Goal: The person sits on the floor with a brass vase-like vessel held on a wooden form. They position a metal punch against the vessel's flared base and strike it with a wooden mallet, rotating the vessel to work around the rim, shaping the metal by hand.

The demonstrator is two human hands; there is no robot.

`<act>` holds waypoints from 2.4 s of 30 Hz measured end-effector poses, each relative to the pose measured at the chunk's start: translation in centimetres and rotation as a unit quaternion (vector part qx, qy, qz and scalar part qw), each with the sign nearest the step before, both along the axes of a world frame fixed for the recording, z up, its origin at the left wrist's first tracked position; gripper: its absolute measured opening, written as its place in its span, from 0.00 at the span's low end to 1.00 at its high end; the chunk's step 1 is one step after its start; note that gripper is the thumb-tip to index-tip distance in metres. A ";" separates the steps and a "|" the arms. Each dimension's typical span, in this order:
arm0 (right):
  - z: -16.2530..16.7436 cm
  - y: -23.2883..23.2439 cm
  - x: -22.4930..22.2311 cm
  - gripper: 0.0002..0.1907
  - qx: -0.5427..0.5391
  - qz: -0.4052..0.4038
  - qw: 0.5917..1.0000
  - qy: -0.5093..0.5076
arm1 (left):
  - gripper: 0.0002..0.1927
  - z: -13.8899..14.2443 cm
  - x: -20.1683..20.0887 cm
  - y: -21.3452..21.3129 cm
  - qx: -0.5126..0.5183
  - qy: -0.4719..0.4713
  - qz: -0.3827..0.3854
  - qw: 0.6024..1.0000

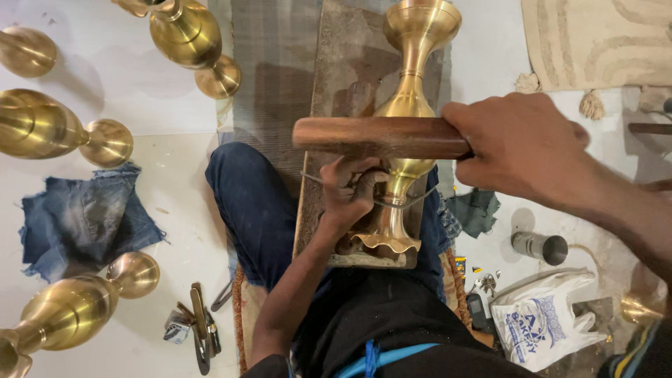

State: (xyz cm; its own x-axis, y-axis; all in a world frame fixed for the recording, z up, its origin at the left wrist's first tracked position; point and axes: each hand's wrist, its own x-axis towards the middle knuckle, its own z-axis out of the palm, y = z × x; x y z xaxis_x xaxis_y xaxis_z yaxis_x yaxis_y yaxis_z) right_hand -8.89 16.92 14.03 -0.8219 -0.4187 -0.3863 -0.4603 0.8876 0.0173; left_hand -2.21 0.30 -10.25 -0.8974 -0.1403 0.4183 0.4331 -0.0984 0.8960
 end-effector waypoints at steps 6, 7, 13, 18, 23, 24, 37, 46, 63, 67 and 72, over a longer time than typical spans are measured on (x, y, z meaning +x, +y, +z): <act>-5.3 -1.4 6.3 0.14 -0.249 -0.155 0.940 -0.175 | 0.35 0.3 0.7 -1.4 0.440 -0.087 -0.049 0.892; -5.6 -1.2 7.9 0.12 -0.270 -0.126 0.939 -0.174 | 0.29 0.8 1.4 -1.6 0.389 -0.118 -0.012 0.913; -6.9 -1.6 15.4 0.28 -0.311 -0.011 0.944 0.105 | 0.17 3.6 5.5 -0.9 0.262 -0.178 0.038 0.948; -8.9 -1.9 16.4 0.29 -0.347 0.001 0.922 0.173 | 0.15 3.9 5.2 -0.4 0.267 -0.148 0.034 0.952; -12.5 0.6 17.2 0.13 -0.478 -0.111 0.855 0.170 | 0.15 5.7 5.5 -0.8 0.309 -0.117 -0.028 0.943; -13.7 1.0 17.4 0.10 -0.515 -0.190 0.828 0.116 | 0.15 6.3 5.6 -1.0 0.313 -0.113 -0.040 0.942; -22.7 3.7 22.3 0.10 -0.651 -0.406 0.638 -0.064 | 0.18 11.2 2.6 -0.4 0.129 -0.174 -0.153 0.964; -25.0 5.2 23.5 0.08 -0.620 -0.446 0.631 -0.137 | 0.30 12.2 -1.1 0.2 -0.412 0.045 -0.188 0.890; -20.1 10.8 18.4 0.16 -0.566 -0.375 0.731 0.066 | 0.33 12.0 -2.0 0.9 -0.526 0.135 -0.252 0.801; -18.4 12.3 16.9 0.15 -0.507 -0.356 0.785 -0.011 | 0.30 11.9 -1.9 0.9 -0.527 0.120 -0.256 0.802; -16.8 12.5 13.9 0.15 -0.552 -0.306 0.776 0.006 | 0.31 11.7 -1.7 1.2 -0.540 0.116 -0.232 0.801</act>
State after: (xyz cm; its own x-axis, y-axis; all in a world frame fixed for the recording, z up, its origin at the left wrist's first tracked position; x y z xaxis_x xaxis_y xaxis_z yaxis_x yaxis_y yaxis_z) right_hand 4.97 29.42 -2.79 -0.9980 -0.0190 -0.0597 0.0464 0.4171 -0.9077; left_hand -3.87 1.46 1.44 -0.6283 0.7417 0.2348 0.7418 0.4801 0.4682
